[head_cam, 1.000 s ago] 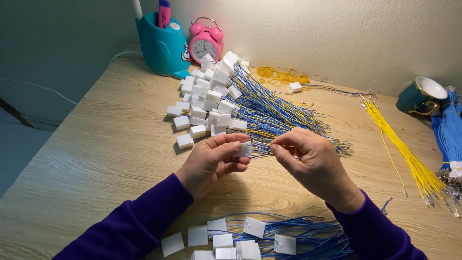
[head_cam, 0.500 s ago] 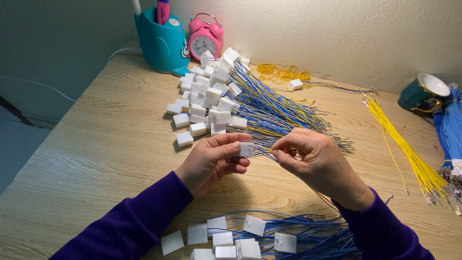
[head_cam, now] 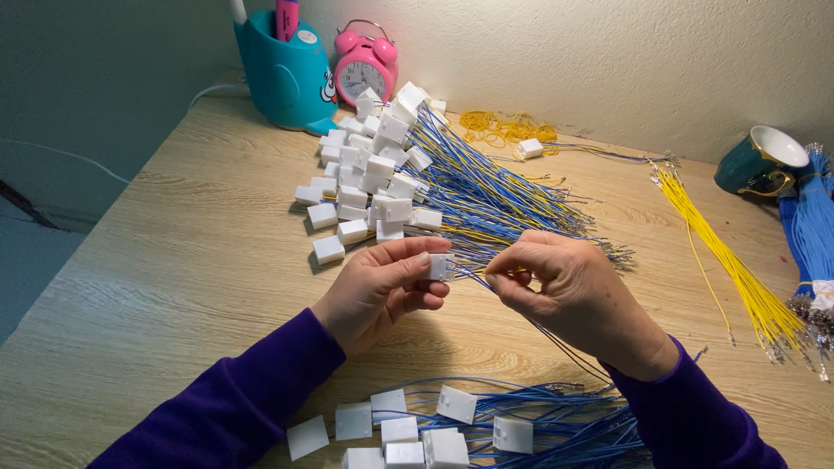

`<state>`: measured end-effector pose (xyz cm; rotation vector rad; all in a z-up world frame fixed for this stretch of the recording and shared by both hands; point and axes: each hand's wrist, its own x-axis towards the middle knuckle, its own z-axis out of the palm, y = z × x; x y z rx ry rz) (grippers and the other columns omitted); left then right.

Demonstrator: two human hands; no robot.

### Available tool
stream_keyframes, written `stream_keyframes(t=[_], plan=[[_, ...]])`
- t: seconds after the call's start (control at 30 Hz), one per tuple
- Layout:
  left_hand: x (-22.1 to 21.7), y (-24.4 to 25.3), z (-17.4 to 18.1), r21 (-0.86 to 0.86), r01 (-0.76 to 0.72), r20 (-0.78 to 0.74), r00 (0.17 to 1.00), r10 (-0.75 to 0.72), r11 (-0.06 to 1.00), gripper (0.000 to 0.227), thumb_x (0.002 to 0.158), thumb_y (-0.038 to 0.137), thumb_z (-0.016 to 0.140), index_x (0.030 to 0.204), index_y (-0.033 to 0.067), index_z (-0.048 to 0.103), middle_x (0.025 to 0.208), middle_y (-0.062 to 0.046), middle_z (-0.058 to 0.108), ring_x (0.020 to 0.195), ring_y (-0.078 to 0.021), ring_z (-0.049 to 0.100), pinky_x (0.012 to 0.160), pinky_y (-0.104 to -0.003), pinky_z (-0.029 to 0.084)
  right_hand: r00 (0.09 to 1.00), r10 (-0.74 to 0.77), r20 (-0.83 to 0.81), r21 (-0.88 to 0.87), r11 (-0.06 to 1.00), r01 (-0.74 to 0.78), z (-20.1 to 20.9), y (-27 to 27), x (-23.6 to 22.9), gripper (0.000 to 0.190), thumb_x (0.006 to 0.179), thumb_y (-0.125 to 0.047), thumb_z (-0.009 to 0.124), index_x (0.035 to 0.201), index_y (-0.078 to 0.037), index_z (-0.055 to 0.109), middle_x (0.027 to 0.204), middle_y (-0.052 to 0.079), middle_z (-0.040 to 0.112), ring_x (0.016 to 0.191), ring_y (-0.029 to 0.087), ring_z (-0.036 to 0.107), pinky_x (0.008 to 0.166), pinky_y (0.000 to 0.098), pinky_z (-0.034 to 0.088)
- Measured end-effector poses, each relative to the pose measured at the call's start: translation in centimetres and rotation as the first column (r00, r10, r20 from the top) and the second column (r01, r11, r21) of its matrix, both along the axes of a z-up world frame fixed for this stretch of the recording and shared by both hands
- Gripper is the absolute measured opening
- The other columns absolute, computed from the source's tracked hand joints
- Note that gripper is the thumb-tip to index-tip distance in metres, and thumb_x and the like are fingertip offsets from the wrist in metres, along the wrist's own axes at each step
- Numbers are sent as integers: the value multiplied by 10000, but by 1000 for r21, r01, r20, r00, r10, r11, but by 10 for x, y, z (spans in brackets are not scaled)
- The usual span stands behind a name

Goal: The person inserts blue and yellow wires into small white plastic blocks on a wooden table. They handle the wires and blocks by hand, repeatedly picking up a block and threading a wire into it before placing the assembled unit back on the table.

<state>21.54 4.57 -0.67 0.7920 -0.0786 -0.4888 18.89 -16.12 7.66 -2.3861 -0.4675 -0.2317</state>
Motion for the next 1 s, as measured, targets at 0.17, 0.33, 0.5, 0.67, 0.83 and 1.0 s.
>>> stream_keyframes(t=[0.17,0.33,0.5,0.67,0.83,1.0], plan=[[0,-3,-5,15,15,6,1000,-15,1000,327,922,52,593,1222,-80,603,833,-226,696,748,-292,734,662,-352,644,999,-9,42,-35,999,10,-2,3,0,87,726,-126,746,716,-211,757,574,7,579,546,173,578,537,288,492],[1,-3,-4,43,0,7,1000,0,999,337,915,59,606,1221,-80,602,842,-234,696,750,-292,733,664,-350,640,997,-28,77,-5,1000,28,-8,6,-1,110,736,-131,746,732,-240,761,606,-10,592,584,147,608,561,266,503],[0,-4,-4,58,-6,-1,1000,6,998,332,908,72,623,1206,-72,617,822,-212,698,741,-288,734,660,-343,641,994,-40,101,-8,999,41,-6,9,-5,110,730,-155,754,741,-263,767,636,-5,609,609,167,634,580,270,515],[-2,-5,-3,63,-2,-11,1000,3,998,328,902,76,633,1196,-70,624,810,-209,699,738,-290,734,655,-338,643,991,-35,130,1,999,35,-15,10,-2,108,727,-159,763,727,-267,757,663,-33,631,653,145,662,592,261,524],[-5,-6,4,106,-8,39,999,4,994,321,906,58,619,1196,-80,618,849,-215,699,745,-279,733,655,-335,645,997,-12,79,37,999,9,-21,10,2,81,749,-171,767,750,-252,762,633,-24,629,578,126,602,544,250,495],[7,6,30,242,-76,301,954,0,967,294,905,69,630,1174,-49,641,861,-203,709,758,-259,735,674,-357,648,944,174,-280,396,917,-51,-28,-6,8,226,927,-180,556,1025,-90,738,661,80,691,574,143,588,552,294,531]])
